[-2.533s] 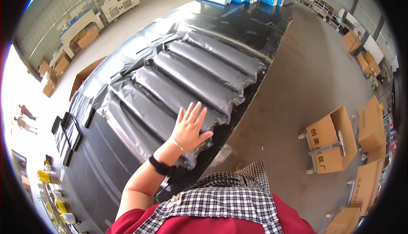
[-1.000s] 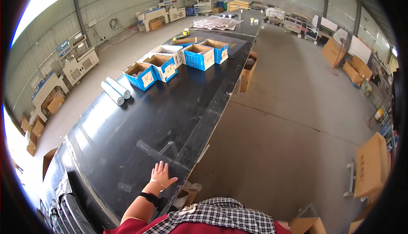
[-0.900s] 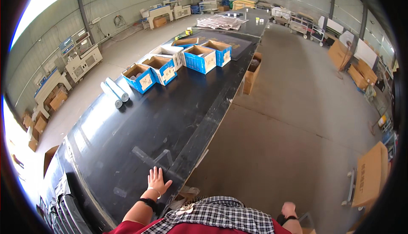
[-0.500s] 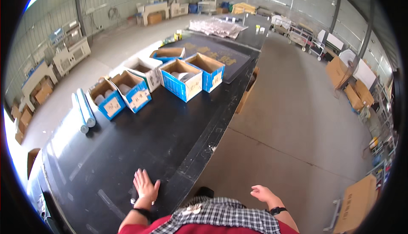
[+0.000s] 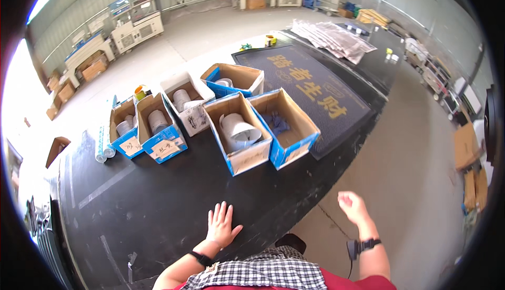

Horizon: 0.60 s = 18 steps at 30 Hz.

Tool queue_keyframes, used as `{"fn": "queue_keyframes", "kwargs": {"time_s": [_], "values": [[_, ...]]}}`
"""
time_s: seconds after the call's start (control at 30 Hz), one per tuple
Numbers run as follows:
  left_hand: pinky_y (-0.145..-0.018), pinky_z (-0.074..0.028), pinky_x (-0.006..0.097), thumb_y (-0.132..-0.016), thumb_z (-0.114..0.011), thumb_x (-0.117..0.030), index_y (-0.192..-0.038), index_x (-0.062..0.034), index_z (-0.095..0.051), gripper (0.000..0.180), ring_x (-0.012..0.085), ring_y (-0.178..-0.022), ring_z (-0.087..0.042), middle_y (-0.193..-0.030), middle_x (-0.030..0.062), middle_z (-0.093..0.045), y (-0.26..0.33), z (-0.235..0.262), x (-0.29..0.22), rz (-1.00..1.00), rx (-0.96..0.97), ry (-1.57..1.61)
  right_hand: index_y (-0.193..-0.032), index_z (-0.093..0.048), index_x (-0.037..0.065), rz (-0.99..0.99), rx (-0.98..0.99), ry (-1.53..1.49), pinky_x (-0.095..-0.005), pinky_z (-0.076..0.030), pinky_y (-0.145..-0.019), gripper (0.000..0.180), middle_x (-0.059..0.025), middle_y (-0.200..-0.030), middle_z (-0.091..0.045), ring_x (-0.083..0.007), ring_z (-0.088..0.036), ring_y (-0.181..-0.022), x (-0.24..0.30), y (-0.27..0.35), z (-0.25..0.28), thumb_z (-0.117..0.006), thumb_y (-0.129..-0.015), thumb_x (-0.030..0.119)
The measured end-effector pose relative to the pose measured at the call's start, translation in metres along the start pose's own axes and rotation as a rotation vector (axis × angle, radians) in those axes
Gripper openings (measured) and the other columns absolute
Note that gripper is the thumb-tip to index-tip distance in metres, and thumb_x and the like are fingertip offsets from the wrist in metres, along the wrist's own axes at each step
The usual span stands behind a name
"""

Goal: Packing rolled products into grey plastic sleeves and applying white labels to them.

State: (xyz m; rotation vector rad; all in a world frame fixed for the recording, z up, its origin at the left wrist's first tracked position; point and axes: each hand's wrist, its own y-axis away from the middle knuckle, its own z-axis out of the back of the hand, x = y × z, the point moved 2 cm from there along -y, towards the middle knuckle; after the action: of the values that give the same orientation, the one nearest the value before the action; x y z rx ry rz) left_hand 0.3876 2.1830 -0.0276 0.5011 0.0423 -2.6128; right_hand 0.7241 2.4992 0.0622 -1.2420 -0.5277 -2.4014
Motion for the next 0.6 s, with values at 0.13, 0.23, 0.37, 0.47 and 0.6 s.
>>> {"fn": "queue_keyframes", "kwargs": {"time_s": [0.13, 0.23, 0.37, 0.47, 0.6], "values": [[-0.121, -0.009, 0.058, -0.089, -0.064, -0.046, -0.152, -0.0036, -0.036, 0.082, 0.0423, -0.151, -0.015, -0.161, 0.0217, -0.025, -0.005, -0.005, -0.019, 0.208, -0.037, 0.021, -0.112, -0.068, 0.002, 0.562, 0.077, -0.06, -0.0282, -0.053, -0.077, 0.02, -0.0071, -0.102, -0.069, -0.0139, -0.066, -0.089, 0.133, -0.194, -0.004, -0.067, -0.093, 0.007], [-0.122, -0.008, 0.057, -0.088, -0.064, -0.048, -0.151, -0.0069, -0.038, 0.08, 0.0392, -0.152, -0.016, -0.161, 0.0184, -0.027, -0.015, -0.011, -0.032, 0.328, -0.047, -0.046, -0.109, -0.069, 0.003, 0.772, 0.211, -0.018, -0.0318, -0.053, -0.077, 0.019, -0.0112, -0.101, -0.069, -0.0223, -0.068, -0.088, 0.221, -0.301, -0.038, -0.066, -0.09, 0.007], [-0.122, -0.011, 0.057, -0.084, -0.066, -0.049, -0.148, -0.0126, -0.044, 0.077, 0.0364, -0.15, -0.022, -0.158, 0.0147, -0.033, -0.023, -0.01, -0.035, 0.396, -0.048, -0.091, -0.11, -0.07, 0.007, 1.045, 0.391, 0.249, -0.0424, -0.052, -0.091, 0.027, -0.0144, -0.108, -0.069, -0.0353, -0.065, -0.103, 0.307, -0.419, -0.13, -0.068, -0.084, 0.013], [-0.121, -0.016, 0.057, -0.079, -0.07, -0.047, -0.144, -0.0161, -0.048, 0.076, 0.0355, -0.146, -0.03, -0.153, 0.0123, -0.04, -0.025, -0.007, -0.034, 0.378, -0.069, -0.127, -0.126, -0.065, 0.015, 1.006, 0.526, 0.652, -0.0453, -0.046, -0.105, 0.046, -0.0144, -0.128, -0.061, -0.0341, -0.055, -0.123, 0.351, -0.471, -0.216, -0.071, -0.082, 0.023], [-0.119, -0.022, 0.055, -0.077, -0.07, -0.045, -0.138, -0.0204, -0.058, 0.066, 0.0316, -0.143, -0.038, -0.148, 0.0088, -0.048, -0.03, 0.003, -0.032, 0.406, -0.094, -0.086, -0.14, -0.05, 0.004, 0.662, 0.556, 0.83, -0.0473, -0.041, -0.11, 0.078, -0.0246, -0.137, -0.054, -0.0384, -0.046, -0.135, 0.392, -0.509, -0.318, -0.077, -0.079, 0.044]]}}
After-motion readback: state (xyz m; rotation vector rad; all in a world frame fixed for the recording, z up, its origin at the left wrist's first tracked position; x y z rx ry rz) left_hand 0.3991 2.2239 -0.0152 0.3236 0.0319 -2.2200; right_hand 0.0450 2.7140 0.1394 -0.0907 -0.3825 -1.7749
